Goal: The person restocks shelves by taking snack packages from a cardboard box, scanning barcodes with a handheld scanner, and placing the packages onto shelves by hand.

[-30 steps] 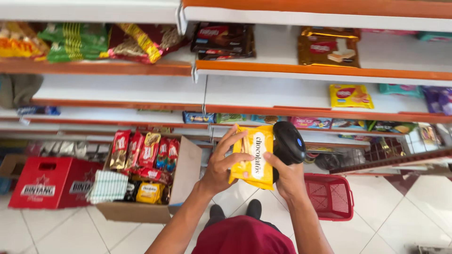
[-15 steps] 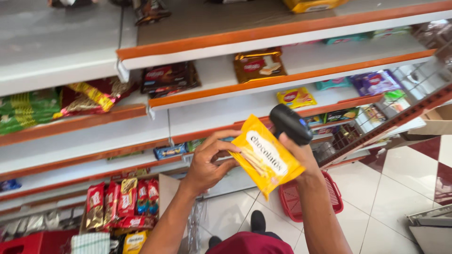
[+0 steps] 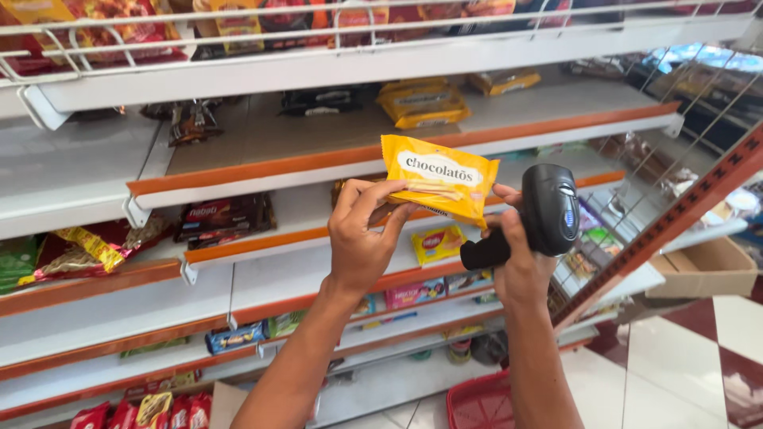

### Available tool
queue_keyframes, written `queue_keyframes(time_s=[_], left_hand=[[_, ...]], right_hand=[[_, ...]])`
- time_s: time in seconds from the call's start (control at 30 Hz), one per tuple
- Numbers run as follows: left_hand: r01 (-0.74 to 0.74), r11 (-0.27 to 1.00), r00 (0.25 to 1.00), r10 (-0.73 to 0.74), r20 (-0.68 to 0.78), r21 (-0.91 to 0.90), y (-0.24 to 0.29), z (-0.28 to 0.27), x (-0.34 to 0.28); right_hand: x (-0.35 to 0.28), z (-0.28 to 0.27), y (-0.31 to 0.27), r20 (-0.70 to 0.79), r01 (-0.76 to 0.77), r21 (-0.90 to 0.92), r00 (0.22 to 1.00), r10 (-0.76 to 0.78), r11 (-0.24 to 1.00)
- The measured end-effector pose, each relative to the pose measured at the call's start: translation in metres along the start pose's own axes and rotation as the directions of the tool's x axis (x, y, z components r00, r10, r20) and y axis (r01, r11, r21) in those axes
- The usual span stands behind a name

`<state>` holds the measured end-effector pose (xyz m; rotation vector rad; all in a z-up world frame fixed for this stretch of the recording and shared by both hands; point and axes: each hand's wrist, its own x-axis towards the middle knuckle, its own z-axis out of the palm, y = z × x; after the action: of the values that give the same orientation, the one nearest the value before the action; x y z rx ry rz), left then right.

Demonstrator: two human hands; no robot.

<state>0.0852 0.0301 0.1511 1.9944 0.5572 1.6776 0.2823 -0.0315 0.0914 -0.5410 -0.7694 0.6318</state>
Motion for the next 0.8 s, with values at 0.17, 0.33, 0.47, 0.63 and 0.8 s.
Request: queue_keyframes(time_s=[0.17,0.33,0.47,0.63,0.8], left_hand=[[-0.05,0.978,0.994,0.068,-0.084,0.201,-0.006,0.027,0.018],[-0.065,0.971,0.994,0.084,-0.075,0.231,-0.02,0.033,0.04],[-0.068,0.909,0.994,0.097,-0.049,0.412,-0.023,0.035,0.057],[-0.097,0.786,0.993,0.116,0.008,0.611,-0.026,0.034,0.072],[-0.18,0.775,0.978,0.207,0.026,0.606,-0.036,0.036,0.083]], right_hand=[[0.036,0.01,-0.005,0.138,0.22,-0.322,0.973,-0.184,0.921],[0.069,0.018,0.001,0.147,0.264,-0.352,0.963,-0.225,0.898],[0.086,0.019,0.012,0.129,0.322,-0.446,0.946,-0.296,0.835],[0.108,0.018,0.025,0.078,0.209,-0.534,0.977,-0.198,0.819],[0.117,0.022,0.021,0.152,0.317,-0.573,0.947,-0.282,0.756]])
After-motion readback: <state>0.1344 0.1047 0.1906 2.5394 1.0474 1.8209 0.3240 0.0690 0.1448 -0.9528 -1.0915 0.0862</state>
